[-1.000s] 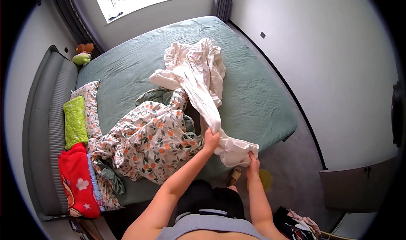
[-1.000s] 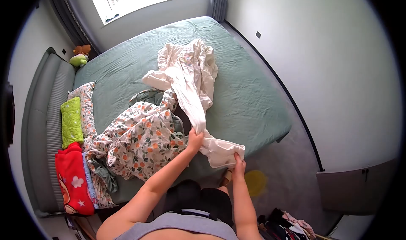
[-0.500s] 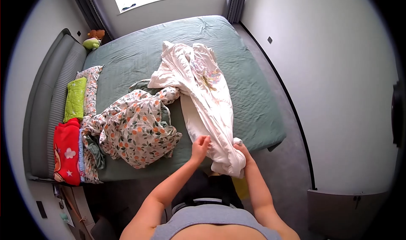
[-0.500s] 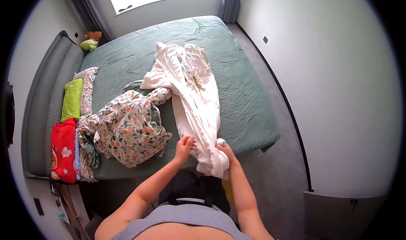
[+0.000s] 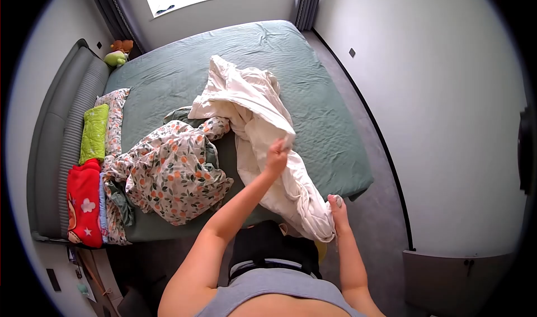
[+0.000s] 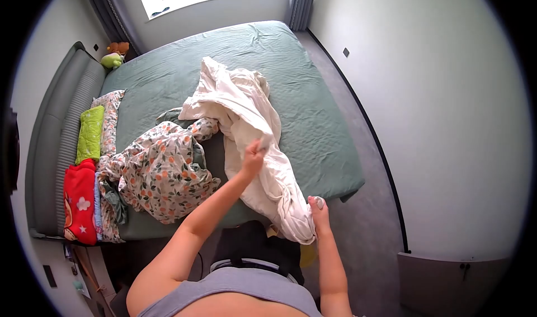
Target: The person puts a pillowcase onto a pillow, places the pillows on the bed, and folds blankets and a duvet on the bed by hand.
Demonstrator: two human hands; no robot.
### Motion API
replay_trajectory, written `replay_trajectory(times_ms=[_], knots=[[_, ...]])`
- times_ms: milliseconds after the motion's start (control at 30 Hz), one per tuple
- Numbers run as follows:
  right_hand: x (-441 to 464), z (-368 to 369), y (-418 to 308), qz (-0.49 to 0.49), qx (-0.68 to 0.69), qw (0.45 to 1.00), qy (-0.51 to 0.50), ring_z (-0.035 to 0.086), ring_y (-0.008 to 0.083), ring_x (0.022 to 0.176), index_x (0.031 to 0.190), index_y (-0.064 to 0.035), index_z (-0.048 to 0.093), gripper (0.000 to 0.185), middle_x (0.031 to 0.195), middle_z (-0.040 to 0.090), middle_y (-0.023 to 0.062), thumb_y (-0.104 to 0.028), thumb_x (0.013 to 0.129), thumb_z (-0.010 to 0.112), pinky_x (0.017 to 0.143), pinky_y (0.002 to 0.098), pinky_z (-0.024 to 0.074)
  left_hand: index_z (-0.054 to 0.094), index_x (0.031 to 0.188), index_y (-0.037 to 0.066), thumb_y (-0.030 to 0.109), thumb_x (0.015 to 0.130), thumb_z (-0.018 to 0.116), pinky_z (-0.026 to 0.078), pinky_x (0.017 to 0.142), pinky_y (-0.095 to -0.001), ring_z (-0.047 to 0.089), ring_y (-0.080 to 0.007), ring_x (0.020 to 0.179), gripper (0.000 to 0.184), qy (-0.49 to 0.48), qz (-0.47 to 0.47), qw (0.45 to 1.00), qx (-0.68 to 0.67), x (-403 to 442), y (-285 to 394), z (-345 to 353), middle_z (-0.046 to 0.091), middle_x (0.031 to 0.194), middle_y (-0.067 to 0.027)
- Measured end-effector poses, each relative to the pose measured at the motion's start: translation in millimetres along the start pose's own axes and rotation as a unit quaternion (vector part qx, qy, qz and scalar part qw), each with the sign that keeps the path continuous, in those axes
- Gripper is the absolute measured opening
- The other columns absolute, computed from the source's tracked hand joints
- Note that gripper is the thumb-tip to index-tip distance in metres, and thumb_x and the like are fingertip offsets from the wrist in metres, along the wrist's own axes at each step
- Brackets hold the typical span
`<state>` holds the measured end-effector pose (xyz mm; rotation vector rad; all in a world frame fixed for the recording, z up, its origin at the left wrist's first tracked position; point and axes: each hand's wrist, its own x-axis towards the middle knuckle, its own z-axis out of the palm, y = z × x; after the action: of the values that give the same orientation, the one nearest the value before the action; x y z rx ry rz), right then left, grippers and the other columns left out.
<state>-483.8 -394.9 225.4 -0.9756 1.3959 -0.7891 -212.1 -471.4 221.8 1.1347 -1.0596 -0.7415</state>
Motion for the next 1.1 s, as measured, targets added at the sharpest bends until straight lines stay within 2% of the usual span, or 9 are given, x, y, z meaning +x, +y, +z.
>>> replay_trajectory(times_ms=[167, 300, 433, 500, 567, 767, 900, 967, 1100], knots=[[31, 61, -29, 0.011, 0.227, 0.963, -0.145, 0.047, 0.0144, 0.101, 0.126, -0.0016, 0.034, 0.061, 0.113, 0.049, 0.0077, -0.033, 0.080, 0.060, 0.084, 0.0269, 0.0393, 0.060, 0.091, 0.005, 0.007, 0.072, 0.048, 0.044, 0.073, -0.0327, 0.056, -0.0276, 0.084, 0.023, -0.311, 0.013, 0.941, 0.133, -97, 59, 26, 0.057, 0.093, -0.0104], [36, 115, -28, 0.042, 0.030, 0.983, -0.174, 0.055, 0.0142, 0.078, 0.102, -0.0011, 0.054, 0.037, 0.087, 0.058, 0.0053, -0.007, 0.066, 0.059, 0.071, 0.0259, 0.0439, 0.058, 0.094, 0.002, 0.018, 0.084, 0.052, 0.043, 0.070, -0.0268, 0.055, -0.0111, 0.078, 0.021, -0.381, -0.287, 0.879, 0.023, -93, 41, -43, 0.060, 0.085, -0.0044], [29, 172, -15, 0.165, 0.400, 0.893, -0.120, 0.058, 0.0236, 0.084, 0.104, -0.0034, 0.054, 0.034, 0.094, 0.060, 0.0100, -0.015, 0.073, 0.055, 0.079, 0.0344, 0.0458, 0.055, 0.107, 0.002, 0.028, 0.086, 0.052, 0.046, 0.074, -0.0277, 0.058, -0.0142, 0.082, 0.033, 0.025, -0.288, 0.948, 0.129, -118, -51, -102, 0.061, 0.094, -0.0060], [26, 193, -23, 0.158, 0.515, 0.829, -0.149, 0.054, 0.0268, 0.097, 0.112, -0.0046, 0.051, 0.037, 0.107, 0.057, 0.0117, -0.025, 0.081, 0.053, 0.089, 0.0386, 0.0407, 0.051, 0.114, 0.008, 0.040, 0.085, 0.047, 0.048, 0.072, -0.0358, 0.059, -0.0190, 0.085, 0.044, 0.032, -0.504, 0.861, -0.056, -110, -48, -125, 0.060, 0.101, -0.0050], [32, 214, -30, 0.132, 0.545, 0.814, -0.153, 0.051, 0.0272, 0.103, 0.115, -0.0043, 0.048, 0.037, 0.113, 0.054, 0.0124, -0.025, 0.084, 0.051, 0.093, 0.0401, 0.0378, 0.042, 0.127, 0.021, 0.067, 0.080, 0.026, 0.019, 0.098, -0.0577, 0.037, -0.0328, 0.117, 0.067, -0.005, -0.671, 0.715, -0.198, -103, -14, -124, 0.044, 0.126, -0.0058], [62, 221, -54, 0.141, 0.593, 0.774, -0.169, 0.046, 0.0308, 0.109, 0.119, 0.0011, 0.043, 0.042, 0.118, 0.049, 0.0153, -0.017, 0.081, 0.049, 0.097, 0.0432, 0.0338, 0.033, 0.132, 0.019, 0.079, 0.068, 0.024, 0.009, 0.100, -0.0583, 0.026, -0.0328, 0.123, 0.088, 0.006, -0.541, 0.583, -0.606, -102, 19, -99, 0.026, 0.138, -0.0100], [67, 209, -41, 0.128, 0.471, 0.849, -0.205, 0.051, 0.0279, 0.103, 0.114, 0.0029, 0.045, 0.040, 0.111, 0.053, 0.0143, -0.009, 0.077, 0.050, 0.091, 0.0401, 0.0401, 0.047, 0.119, 0.014, 0.054, 0.079, 0.047, 0.019, 0.098, -0.0580, 0.036, -0.0293, 0.119, 0.057, 0.024, -0.422, 0.600, -0.679, -70, 9, -95, 0.046, 0.123, -0.0143], [64, 193, -35, 0.129, 0.425, 0.879, -0.175, 0.053, 0.0251, 0.097, 0.109, 0.0008, 0.049, 0.035, 0.107, 0.054, 0.0117, -0.008, 0.075, 0.051, 0.087, 0.0388, 0.0423, 0.050, 0.113, 0.006, 0.023, 0.084, 0.047, 0.040, 0.090, -0.0492, 0.051, -0.0277, 0.102, 0.034, 0.059, -0.440, 0.707, -0.550, -64, -9, -108, 0.052, 0.114, -0.0112], [103, 122, 20, 0.146, 0.314, 0.937, -0.050, 0.055, 0.0209, 0.085, 0.088, -0.0056, 0.057, 0.018, 0.087, 0.059, 0.0066, -0.007, 0.070, 0.054, 0.072, 0.0363, 0.0466, 0.047, 0.113, 0.003, 0.011, 0.084, 0.045, 0.048, 0.084, -0.0359, 0.056, -0.0225, 0.094, 0.030, 0.233, -0.336, 0.788, -0.460, -61, 1, -163, 0.056, 0.105, -0.0109]])
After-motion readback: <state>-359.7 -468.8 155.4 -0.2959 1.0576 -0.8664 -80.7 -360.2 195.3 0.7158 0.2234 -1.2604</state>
